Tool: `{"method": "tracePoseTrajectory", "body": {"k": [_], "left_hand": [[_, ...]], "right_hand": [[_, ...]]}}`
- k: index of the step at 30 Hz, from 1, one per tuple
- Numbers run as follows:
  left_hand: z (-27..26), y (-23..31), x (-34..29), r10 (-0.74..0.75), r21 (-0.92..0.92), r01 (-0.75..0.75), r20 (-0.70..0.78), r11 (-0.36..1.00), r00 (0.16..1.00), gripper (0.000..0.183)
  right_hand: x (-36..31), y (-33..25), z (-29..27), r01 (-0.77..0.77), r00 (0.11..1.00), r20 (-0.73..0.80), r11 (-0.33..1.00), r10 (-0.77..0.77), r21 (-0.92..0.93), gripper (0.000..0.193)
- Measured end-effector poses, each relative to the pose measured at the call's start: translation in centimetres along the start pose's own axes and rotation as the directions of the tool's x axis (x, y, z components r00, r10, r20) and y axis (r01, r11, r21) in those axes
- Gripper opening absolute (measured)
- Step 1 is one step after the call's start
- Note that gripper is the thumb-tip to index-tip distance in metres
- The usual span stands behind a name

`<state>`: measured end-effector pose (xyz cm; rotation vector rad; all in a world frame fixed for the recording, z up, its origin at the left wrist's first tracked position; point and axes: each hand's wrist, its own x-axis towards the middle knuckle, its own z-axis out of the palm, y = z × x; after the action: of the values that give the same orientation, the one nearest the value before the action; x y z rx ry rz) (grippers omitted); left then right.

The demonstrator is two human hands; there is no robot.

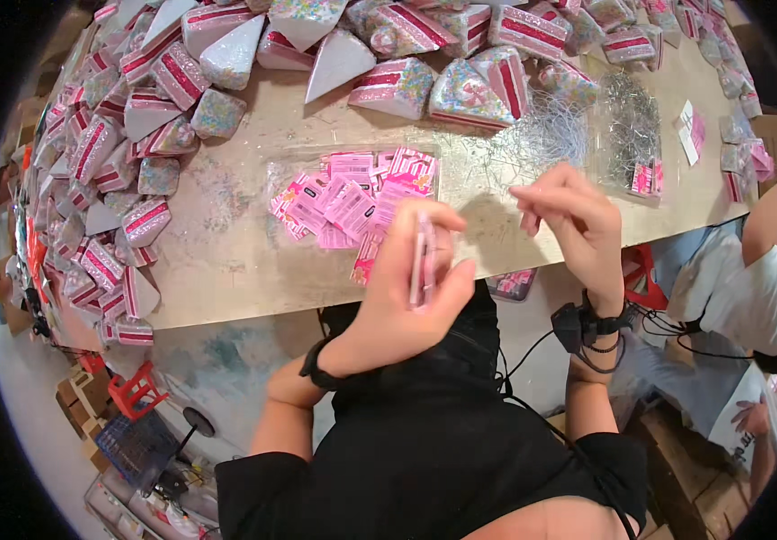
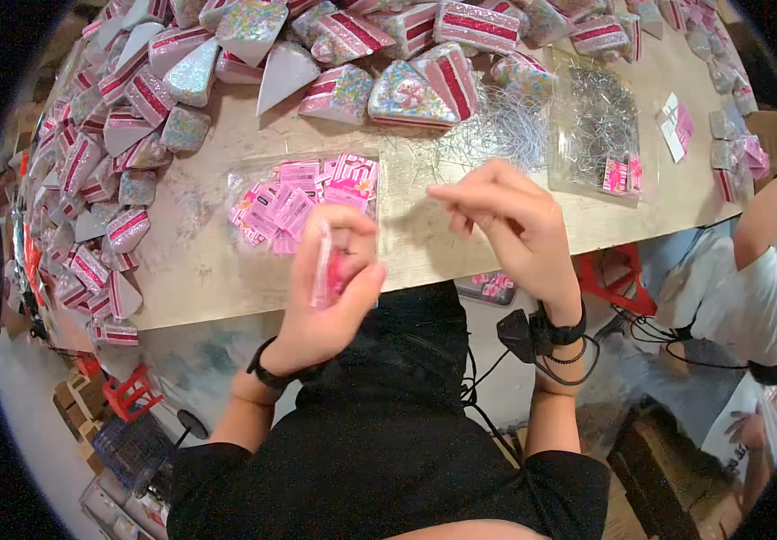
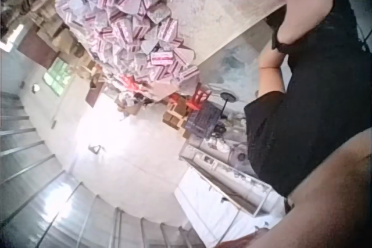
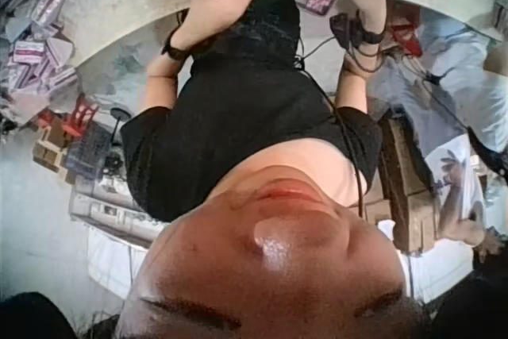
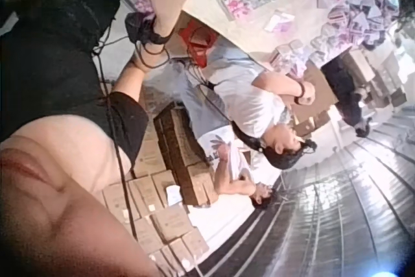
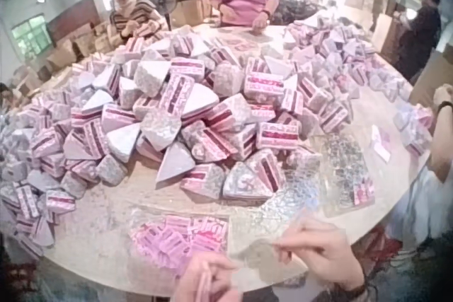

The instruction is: Packing triangle-shaped decorative sponges into plastic sleeves and sealing them at a factory workbench.

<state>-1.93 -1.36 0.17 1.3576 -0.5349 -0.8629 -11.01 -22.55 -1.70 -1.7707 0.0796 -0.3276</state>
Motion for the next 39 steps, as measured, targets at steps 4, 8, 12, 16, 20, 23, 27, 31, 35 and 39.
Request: {"method": "tracePoseTrajectory", "body": {"k": [4, 8, 12, 16, 20, 23, 27, 31, 35, 39], "left_hand": [[1.3, -0.4, 1.0, 0.045, 0.207, -0.029, -0.073, 0.978, 0.996, 0.025], [1.4, -0.6, 1.6, 0.229, 0.407, -0.193, -0.041, 0.893, 0.972, 0.022], [1.3, -1.2, 1.5, 0.259, 0.465, -0.224, -0.012, 0.857, 0.966, 0.009], [1.3, -0.8, 1.5, 0.33, 0.588, -0.273, 0.01, 0.762, 0.944, 0.004], [1.0, -1.4, 1.3, 0.464, 0.718, -0.31, -0.021, 0.624, 0.885, 0.01], [-0.1, -1.4, 1.1, 0.534, 0.659, -0.334, -0.123, 0.674, 0.836, 0.014], [-1.1, -0.9, 0.8, 0.525, 0.668, -0.332, -0.103, 0.666, 0.845, 0.008], [-0.2, -1.1, 0.6, 0.529, 0.648, -0.319, -0.154, 0.692, 0.835, 0.009], [0.4, -1.9, 0.3, 0.546, 0.619, -0.36, -0.134, 0.698, 0.827, 0.009], [0.7, -2.7, 0.1, 0.534, 0.576, -0.381, -0.116, 0.723, 0.837, 0.008]], "right_hand": [[-0.6, -1.7, 0.7, -0.041, 0.993, 0.106, 0.998, 0.047, -0.053, 0.029], [-1.2, -1.7, 1.4, -0.114, 0.992, 0.064, 0.993, 0.112, 0.024, 0.021], [-1.6, -1.6, 1.4, -0.109, 0.992, 0.076, 0.993, 0.105, 0.051, 0.019], [-1.4, -1.6, 1.7, -0.074, 0.994, 0.087, 0.997, 0.073, 0.01, 0.021], [0.2, -3.4, -0.2, 0.03, 0.985, 0.173, 0.956, 0.022, -0.291, 0.023], [1.4, -1.7, -3.3, 0.204, 0.968, -0.048, 0.884, -0.246, -0.421, 0.035], [3.9, -3.4, -2.0, 0.037, 0.893, -0.103, 0.3, -0.438, -0.953, 0.048], [0.2, -3.3, 2.0, 0.116, 0.991, 0.089, 0.98, -0.103, -0.16, 0.039], [-1.9, -2.3, 5.5, -0.195, 0.972, -0.03, 0.872, 0.232, 0.449, 0.028], [-2.6, -1.8, 7.0, -0.223, 0.926, -0.082, 0.71, 0.368, 0.668, 0.021]]}}
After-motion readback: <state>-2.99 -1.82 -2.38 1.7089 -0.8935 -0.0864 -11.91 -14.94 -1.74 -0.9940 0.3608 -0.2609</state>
